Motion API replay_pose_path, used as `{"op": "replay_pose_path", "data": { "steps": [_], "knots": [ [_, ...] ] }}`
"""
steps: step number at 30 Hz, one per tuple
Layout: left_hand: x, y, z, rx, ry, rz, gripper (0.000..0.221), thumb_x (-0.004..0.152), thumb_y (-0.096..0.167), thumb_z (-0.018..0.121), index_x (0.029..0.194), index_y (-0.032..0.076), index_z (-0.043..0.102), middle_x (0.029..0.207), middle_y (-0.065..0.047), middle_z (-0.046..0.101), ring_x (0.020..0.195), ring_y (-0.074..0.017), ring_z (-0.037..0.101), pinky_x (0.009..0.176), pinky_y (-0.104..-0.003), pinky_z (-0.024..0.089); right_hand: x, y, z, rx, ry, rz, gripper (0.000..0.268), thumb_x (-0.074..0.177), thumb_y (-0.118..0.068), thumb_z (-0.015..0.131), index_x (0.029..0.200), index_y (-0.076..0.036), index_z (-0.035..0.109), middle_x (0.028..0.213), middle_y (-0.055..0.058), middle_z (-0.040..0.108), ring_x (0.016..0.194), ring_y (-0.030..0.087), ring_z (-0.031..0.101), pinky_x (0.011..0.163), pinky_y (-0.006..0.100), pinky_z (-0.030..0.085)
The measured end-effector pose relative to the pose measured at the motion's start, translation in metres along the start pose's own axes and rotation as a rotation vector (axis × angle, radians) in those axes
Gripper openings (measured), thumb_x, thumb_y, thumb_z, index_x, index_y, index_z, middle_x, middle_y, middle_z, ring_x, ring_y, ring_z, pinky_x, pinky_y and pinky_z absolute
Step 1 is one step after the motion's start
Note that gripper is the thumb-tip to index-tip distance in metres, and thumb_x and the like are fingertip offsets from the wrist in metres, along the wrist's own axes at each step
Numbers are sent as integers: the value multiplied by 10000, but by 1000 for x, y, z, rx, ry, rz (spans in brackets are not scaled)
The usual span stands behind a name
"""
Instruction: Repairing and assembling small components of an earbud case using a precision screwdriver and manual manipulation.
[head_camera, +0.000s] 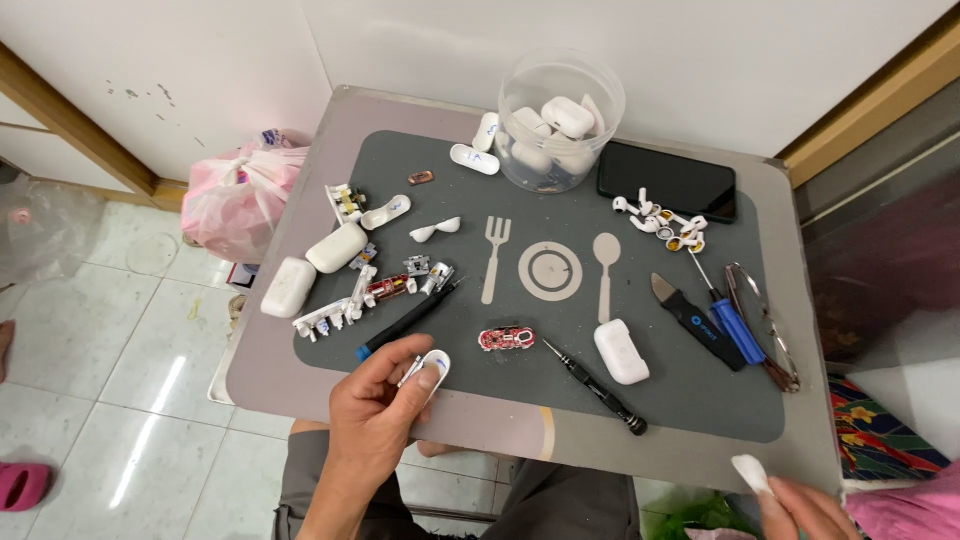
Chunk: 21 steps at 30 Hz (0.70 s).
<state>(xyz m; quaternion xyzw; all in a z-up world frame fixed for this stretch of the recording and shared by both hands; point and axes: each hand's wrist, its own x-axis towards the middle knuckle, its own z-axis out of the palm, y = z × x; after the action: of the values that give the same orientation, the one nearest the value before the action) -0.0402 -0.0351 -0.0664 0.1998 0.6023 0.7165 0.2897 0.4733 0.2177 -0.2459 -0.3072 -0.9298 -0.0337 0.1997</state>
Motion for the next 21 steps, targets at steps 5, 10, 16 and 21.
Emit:
{"op": "replay_pose_path", "data": {
  "steps": [5, 10, 16, 21],
  "knots": [
    [2, 0, 7, 116, -1, -17, 276, 800, -13, 811, 1076, -30, 812, 693, -63, 714, 540, -104, 552, 478, -220, 442, 124, -190, -67, 669, 212, 370, 338, 730, 14, 752, 1063, -29, 709, 970, 146, 794, 757, 172, 820, 614, 246, 686],
    [3, 5, 7, 142, -31, -43, 259, 792, -40, 798, 1050, -56, 813, 772, -63, 709, 584, -114, 553, 517, -234, 436, 236, -306, -97, 1121, 120, 97, 258, 676, 2, 824, 916, -56, 751, 793, 29, 793, 576, 99, 670, 516, 218, 524],
    [5, 4, 5, 158, -55, 35, 238, 794, -69, 770, 1030, -66, 795, 974, -78, 730, 747, -147, 614, 638, -255, 478, 269, -322, -88, 1328, -23, 111, 130, 769, -2, 776, 897, -4, 753, 720, 13, 727, 575, 103, 539, 527, 235, 442],
    [9, 2, 4, 138, -41, -10, 240, 832, -103, 690, 1051, -85, 786, 1067, -82, 707, 694, -151, 603, 605, -251, 477, 261, -311, -81, 1506, -76, 206, 167, 849, 18, 725, 999, 75, 770, 716, 62, 700, 563, 107, 582, 495, 220, 448]
  ]
}}
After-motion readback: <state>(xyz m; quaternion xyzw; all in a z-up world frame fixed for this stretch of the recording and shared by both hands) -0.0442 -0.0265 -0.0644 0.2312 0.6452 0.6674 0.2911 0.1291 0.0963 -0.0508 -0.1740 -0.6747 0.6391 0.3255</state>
